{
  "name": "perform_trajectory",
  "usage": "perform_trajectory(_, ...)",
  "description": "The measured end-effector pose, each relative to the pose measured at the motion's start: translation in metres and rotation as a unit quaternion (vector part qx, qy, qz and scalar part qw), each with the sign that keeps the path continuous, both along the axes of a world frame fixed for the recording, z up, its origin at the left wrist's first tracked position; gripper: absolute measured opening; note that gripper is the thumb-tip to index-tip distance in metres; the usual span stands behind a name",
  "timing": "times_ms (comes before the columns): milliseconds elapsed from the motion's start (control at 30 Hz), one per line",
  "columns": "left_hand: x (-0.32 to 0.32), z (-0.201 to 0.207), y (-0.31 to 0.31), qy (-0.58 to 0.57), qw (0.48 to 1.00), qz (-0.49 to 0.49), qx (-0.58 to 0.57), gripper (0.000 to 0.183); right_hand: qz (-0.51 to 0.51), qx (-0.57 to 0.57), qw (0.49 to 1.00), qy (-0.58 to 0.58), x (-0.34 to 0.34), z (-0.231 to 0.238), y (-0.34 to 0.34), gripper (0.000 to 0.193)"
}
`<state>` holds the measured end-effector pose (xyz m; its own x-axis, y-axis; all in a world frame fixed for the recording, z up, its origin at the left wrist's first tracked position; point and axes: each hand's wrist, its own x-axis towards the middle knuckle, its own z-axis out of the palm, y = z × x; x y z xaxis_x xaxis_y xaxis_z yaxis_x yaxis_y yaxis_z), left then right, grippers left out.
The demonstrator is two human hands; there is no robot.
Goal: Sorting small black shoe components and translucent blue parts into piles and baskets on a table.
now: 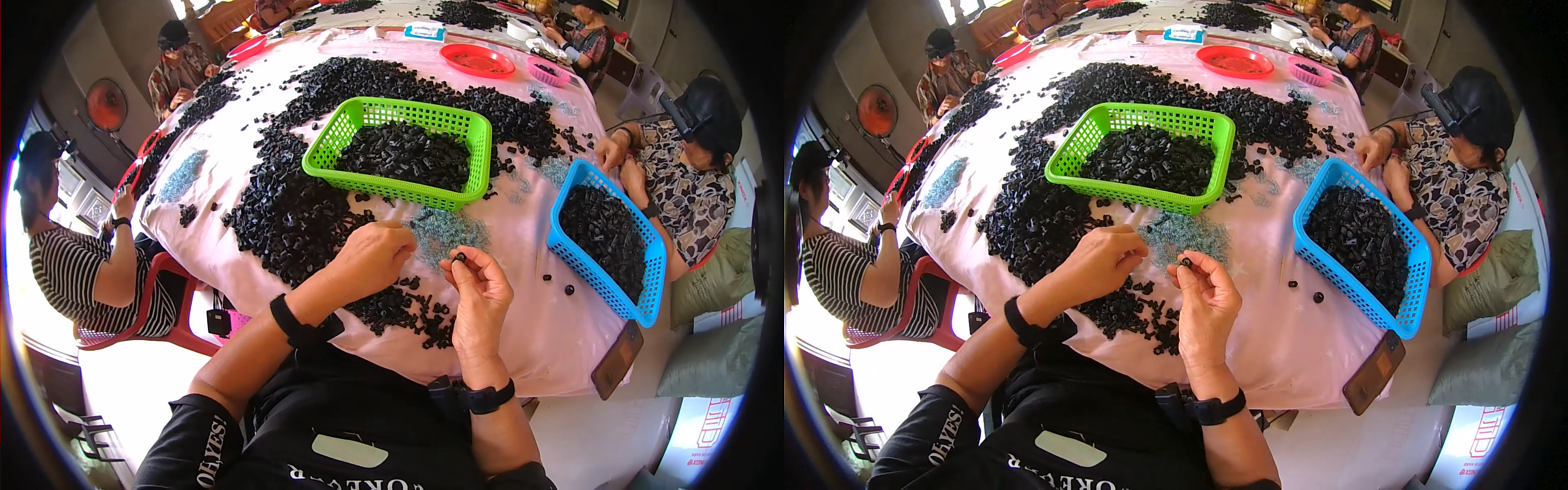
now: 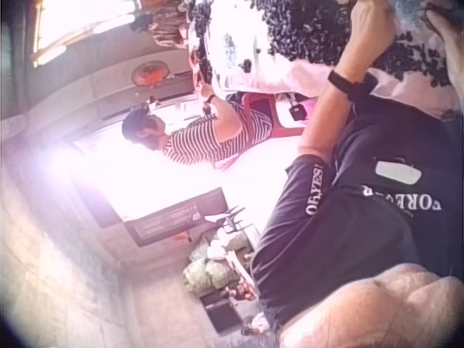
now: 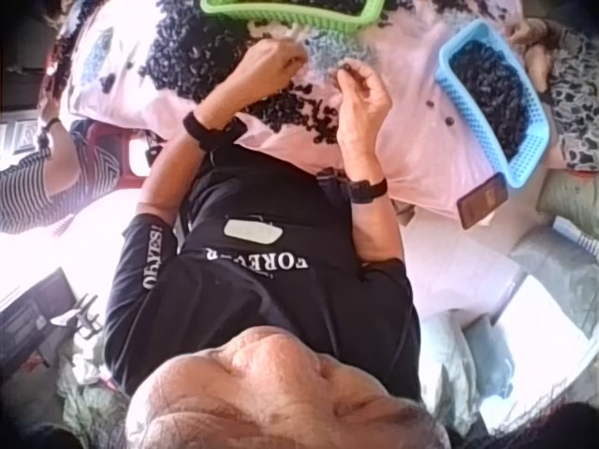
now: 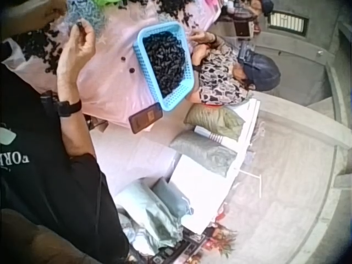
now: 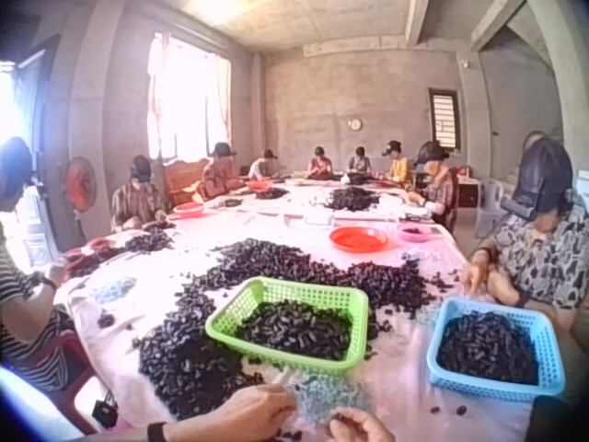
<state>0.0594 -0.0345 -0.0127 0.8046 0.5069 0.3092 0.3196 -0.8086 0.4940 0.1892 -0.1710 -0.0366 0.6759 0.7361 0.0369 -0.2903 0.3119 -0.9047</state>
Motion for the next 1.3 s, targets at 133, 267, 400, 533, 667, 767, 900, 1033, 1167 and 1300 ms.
perform_trajectory(133, 0.010, -0.013, 0.001, 0.010, 0.999, -0.008, 0.042, 0.010, -0.007, 0.003, 1.000, 0.020, -0.001, 0.004, 0.000, 0.018)
perform_trajectory(267, 0.018, -0.017, 0.000, 0.063, 0.997, 0.003, 0.053, 0.007, -0.009, 0.007, 1.000, 0.029, -0.001, 0.005, 0.000, 0.019)
perform_trajectory(400, 0.020, -0.015, -0.002, 0.120, 0.991, 0.023, 0.058, 0.006, -0.003, 0.012, 0.999, 0.033, -0.001, 0.003, 0.000, 0.018)
perform_trajectory(533, 0.018, -0.017, -0.001, 0.124, 0.990, 0.024, 0.065, 0.008, 0.003, 0.015, 0.999, 0.034, -0.001, 0.002, 0.000, 0.017)
perform_trajectory(667, 0.015, -0.008, -0.004, 0.055, 0.998, 0.012, 0.041, 0.009, 0.001, 0.010, 0.999, 0.034, -0.001, -0.001, 0.001, 0.016)
perform_trajectory(767, 0.014, -0.008, -0.004, 0.034, 0.999, 0.017, 0.006, 0.008, 0.006, 0.007, 1.000, 0.030, -0.002, -0.002, 0.001, 0.016)
perform_trajectory(900, 0.012, -0.010, -0.002, 0.016, 1.000, 0.015, -0.002, 0.007, 0.010, 0.003, 1.000, 0.027, -0.004, 0.000, 0.002, 0.016)
perform_trajectory(1033, 0.010, -0.002, -0.001, -0.008, 1.000, 0.005, 0.019, 0.007, 0.004, 0.002, 1.000, 0.022, -0.001, -0.002, 0.001, 0.015)
perform_trajectory(1167, 0.008, -0.007, 0.001, 0.016, 0.999, -0.008, 0.032, 0.006, 0.003, 0.005, 1.000, 0.025, -0.002, -0.001, 0.001, 0.015)
perform_trajectory(1300, 0.008, -0.011, -0.002, 0.030, 0.999, -0.021, 0.033, 0.006, 0.006, 0.007, 1.000, 0.022, -0.002, -0.001, 0.001, 0.015)
